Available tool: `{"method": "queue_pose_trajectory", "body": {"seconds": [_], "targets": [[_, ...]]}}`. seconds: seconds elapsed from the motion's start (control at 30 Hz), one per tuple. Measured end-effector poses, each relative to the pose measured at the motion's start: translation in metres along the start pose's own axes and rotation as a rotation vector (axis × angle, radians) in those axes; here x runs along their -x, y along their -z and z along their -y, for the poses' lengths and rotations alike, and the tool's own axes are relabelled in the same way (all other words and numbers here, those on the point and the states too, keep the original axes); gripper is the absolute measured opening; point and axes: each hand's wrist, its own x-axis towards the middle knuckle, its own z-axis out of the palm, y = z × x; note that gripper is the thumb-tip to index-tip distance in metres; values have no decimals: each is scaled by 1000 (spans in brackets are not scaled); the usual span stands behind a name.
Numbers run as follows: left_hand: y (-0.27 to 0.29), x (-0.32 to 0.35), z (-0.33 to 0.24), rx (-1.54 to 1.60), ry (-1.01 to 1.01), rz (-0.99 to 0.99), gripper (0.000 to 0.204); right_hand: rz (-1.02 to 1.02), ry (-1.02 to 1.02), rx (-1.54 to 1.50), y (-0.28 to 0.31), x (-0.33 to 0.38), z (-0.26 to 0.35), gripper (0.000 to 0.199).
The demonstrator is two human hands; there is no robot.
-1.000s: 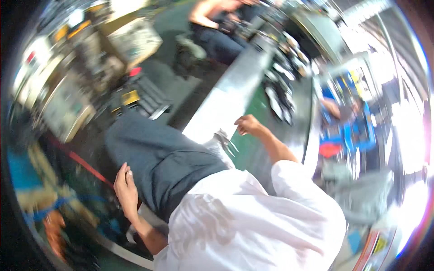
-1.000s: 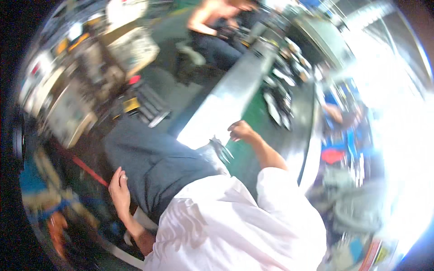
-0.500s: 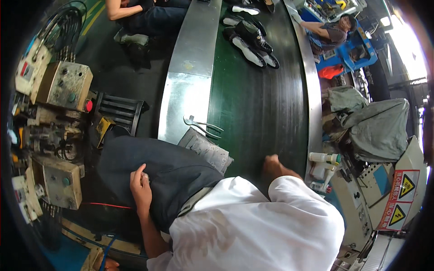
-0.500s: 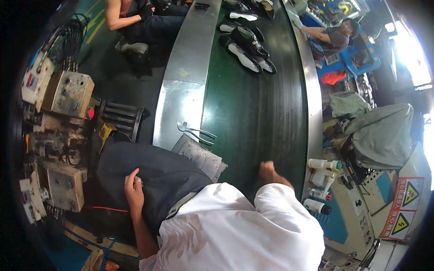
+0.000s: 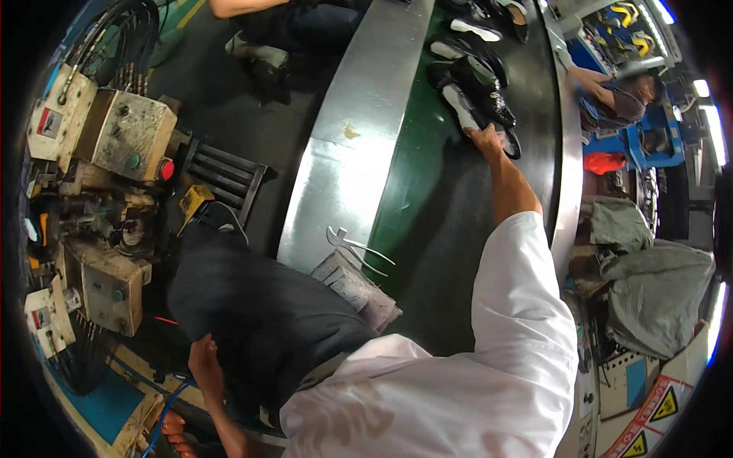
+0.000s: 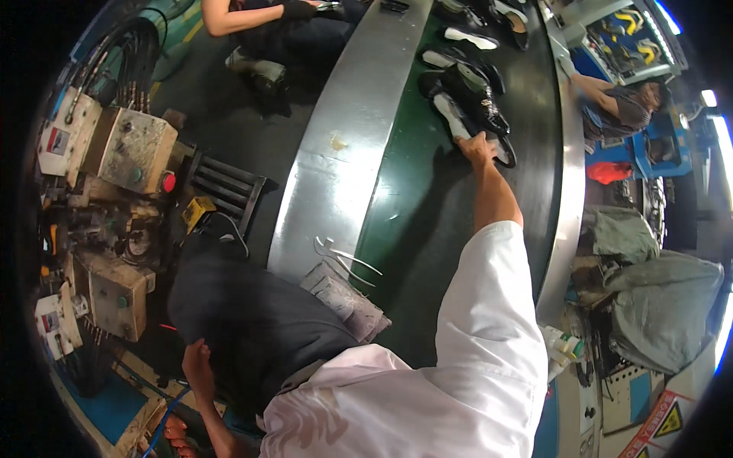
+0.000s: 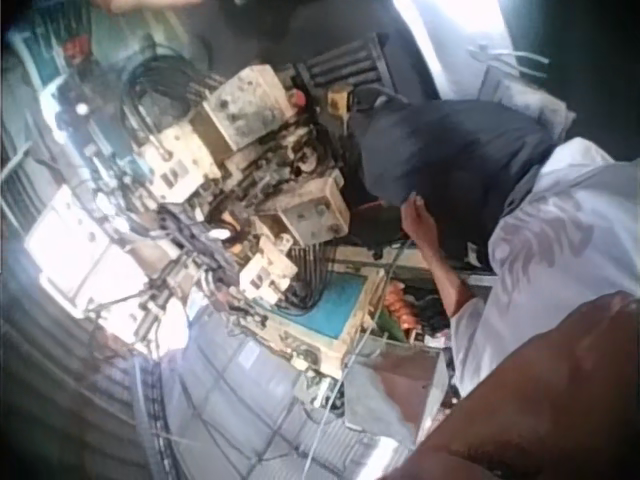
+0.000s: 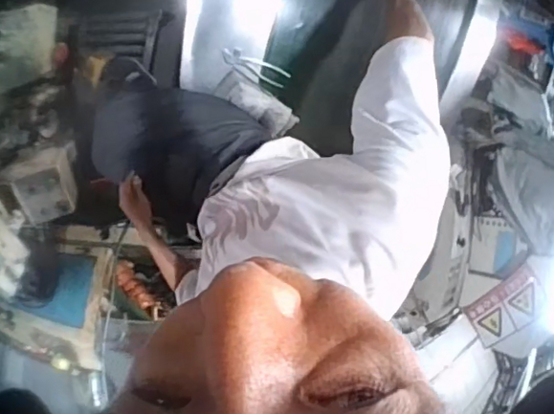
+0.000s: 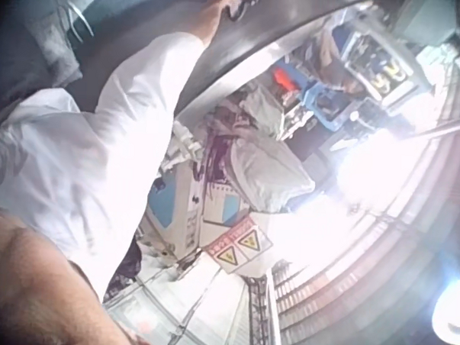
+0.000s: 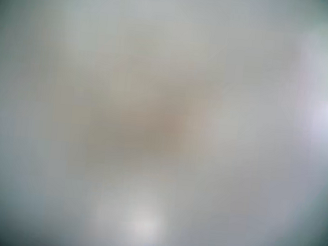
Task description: The person assembles black shoes by pressing the white sole onto the shoe upper using a hydraulic machine. They repeatedly pick up shoes and soles, align them, and press them together. The person also uses pliers to trim excess material from the shoe edges and places the finished shoes on a nearby table.
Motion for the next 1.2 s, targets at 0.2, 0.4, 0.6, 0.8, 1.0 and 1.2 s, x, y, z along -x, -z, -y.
{"method": "queue_pose_trajectory", "body": {"seconds": [0.2, 0.4, 0.6, 0.8, 1.0, 1.2], "targets": [[-10, -45, -1, 86, -162, 1, 20, -60, 98, -403, -58, 19, -29, 86], [-30, -73, -74, 128, -327, 88, 22, 191, 113, -319, -79, 193, -116, 92], [-62, -96, -98, 340, -422, 170, 24, 101, -171, -542, -83, 290, -115, 112], [-72, -130, -164, 571, -551, 213, 42, 440, 179, -955, 5, 378, -22, 88], [-33, -159, -188, 691, -622, 23, 52, 811, 755, -770, 30, 507, 107, 110], [6, -107, -90, 367, -413, -559, 33, 1118, 1066, -684, -25, 574, 139, 111]]}}
